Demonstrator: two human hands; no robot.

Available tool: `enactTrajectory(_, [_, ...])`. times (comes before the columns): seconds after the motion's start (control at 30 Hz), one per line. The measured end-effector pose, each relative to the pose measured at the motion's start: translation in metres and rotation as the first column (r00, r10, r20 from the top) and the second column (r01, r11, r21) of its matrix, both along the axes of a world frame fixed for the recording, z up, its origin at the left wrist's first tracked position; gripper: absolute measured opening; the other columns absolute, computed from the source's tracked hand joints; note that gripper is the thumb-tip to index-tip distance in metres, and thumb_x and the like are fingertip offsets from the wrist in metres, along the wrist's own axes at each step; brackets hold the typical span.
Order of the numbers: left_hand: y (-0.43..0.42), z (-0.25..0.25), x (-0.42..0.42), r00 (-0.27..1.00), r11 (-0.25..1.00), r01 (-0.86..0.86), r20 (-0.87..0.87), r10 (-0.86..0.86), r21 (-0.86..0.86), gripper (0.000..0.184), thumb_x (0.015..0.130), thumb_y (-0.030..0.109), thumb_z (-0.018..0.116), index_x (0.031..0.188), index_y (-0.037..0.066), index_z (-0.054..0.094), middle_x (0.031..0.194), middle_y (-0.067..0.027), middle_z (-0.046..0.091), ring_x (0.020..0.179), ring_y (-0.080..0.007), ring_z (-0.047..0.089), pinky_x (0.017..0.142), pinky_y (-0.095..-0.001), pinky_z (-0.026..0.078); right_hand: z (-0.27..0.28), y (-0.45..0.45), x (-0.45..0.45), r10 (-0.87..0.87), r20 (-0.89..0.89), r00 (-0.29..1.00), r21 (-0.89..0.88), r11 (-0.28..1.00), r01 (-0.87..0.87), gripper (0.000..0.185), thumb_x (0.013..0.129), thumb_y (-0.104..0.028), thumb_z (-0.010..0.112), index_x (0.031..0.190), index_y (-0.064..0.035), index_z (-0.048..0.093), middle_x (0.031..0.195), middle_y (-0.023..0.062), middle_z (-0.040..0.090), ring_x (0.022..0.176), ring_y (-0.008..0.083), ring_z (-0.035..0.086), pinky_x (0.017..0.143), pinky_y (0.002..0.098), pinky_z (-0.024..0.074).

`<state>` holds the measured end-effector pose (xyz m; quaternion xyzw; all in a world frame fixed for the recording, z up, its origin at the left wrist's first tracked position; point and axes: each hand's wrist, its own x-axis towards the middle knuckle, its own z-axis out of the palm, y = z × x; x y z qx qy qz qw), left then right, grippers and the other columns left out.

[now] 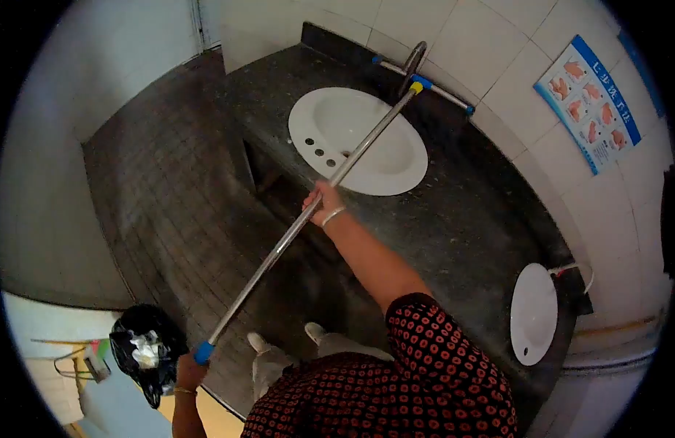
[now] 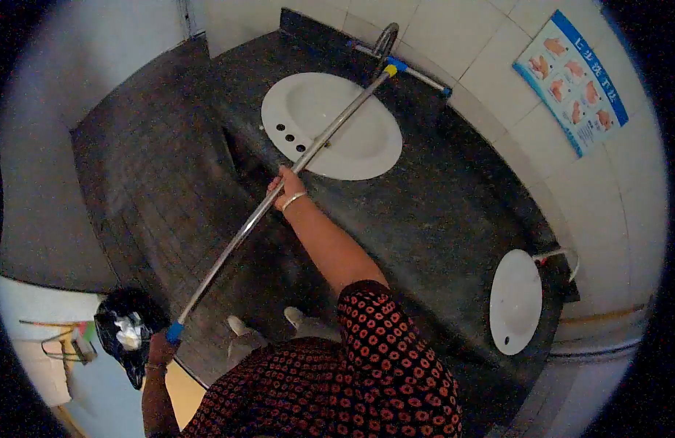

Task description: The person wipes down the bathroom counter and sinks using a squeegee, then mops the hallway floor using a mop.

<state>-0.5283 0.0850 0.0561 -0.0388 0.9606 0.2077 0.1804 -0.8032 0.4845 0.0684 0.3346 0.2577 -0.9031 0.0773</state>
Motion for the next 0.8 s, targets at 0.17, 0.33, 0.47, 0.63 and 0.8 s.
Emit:
enactTrajectory(0.17, [-0.009,-0.032,-0.024,0.969,0.972,0.169,0.15,-0.194,0.163,0.021,0.057,0.021,0.06,0.071,0.006,0.053,0.063,-0.0163,0.053,0.063,-0.0331,0.052,0.054,-0.0395,0.043,-0.013,0.029,0.019,-0.042,-0.03,0.999,0.051,0.998,0.044,0.02,0.072,-0.019,0.049,0.061,-0.0094,0.036,0.05,0.0044,0.035,0.045,0.0195,0.038,0.046,0.0339,0.0345])
enactTrajectory(0.33, [0.014,-0.021,-0.051,0.943,0.947,0.322,0.084,-0.321,-0.002,0.018,0.059,0.02,0.056,0.072,0.007,0.054,0.063,-0.0155,0.054,0.063,-0.0313,0.053,0.056,-0.0389,0.043,-0.032,0.073,0.08,-0.243,0.079,0.967,0.075,0.968,0.238,0.025,0.072,-0.016,0.048,0.053,-0.0104,0.033,0.045,0.0032,0.032,0.043,0.0177,0.036,0.044,0.0317,0.0326])
enactTrajectory(0.47, [0.028,-0.019,-0.095,0.87,0.873,0.487,0.072,-0.488,0.04,0.015,0.06,0.017,0.054,0.073,0.009,0.055,0.064,-0.0143,0.054,0.064,-0.0297,0.054,0.057,-0.0388,0.043,-0.048,0.119,0.135,-0.478,0.181,0.859,0.213,0.872,0.44,0.028,0.072,-0.015,0.047,0.049,-0.011,0.031,0.042,0.0023,0.032,0.036,0.0154,0.033,0.04,0.0299,0.0327])
enactTrajectory(0.63, [0.031,0.01,-0.126,0.792,0.793,0.609,0.063,-0.608,-0.001,0.015,0.06,0.016,0.053,0.073,0.009,0.056,0.066,-0.0128,0.055,0.064,-0.0293,0.054,0.058,-0.0392,0.043,-0.048,0.136,0.177,-0.574,0.238,0.784,0.242,0.817,0.524,0.029,0.072,-0.017,0.046,0.047,-0.0131,0.032,0.039,0.0017,0.033,0.037,0.014,0.035,0.042,0.0306,0.0329])
enactTrajectory(0.8, [0.009,0.01,-0.117,0.748,0.744,0.662,0.14,-0.649,-0.086,0.015,0.059,0.017,0.055,0.072,0.01,0.057,0.068,-0.0122,0.056,0.064,-0.0291,0.054,0.057,-0.0389,0.043,-0.065,0.105,0.198,-0.509,0.14,0.849,0.25,0.848,0.467,0.027,0.072,-0.016,0.046,0.048,-0.0117,0.035,0.039,0.0032,0.035,0.038,0.0179,0.038,0.042,0.0324,0.0338])
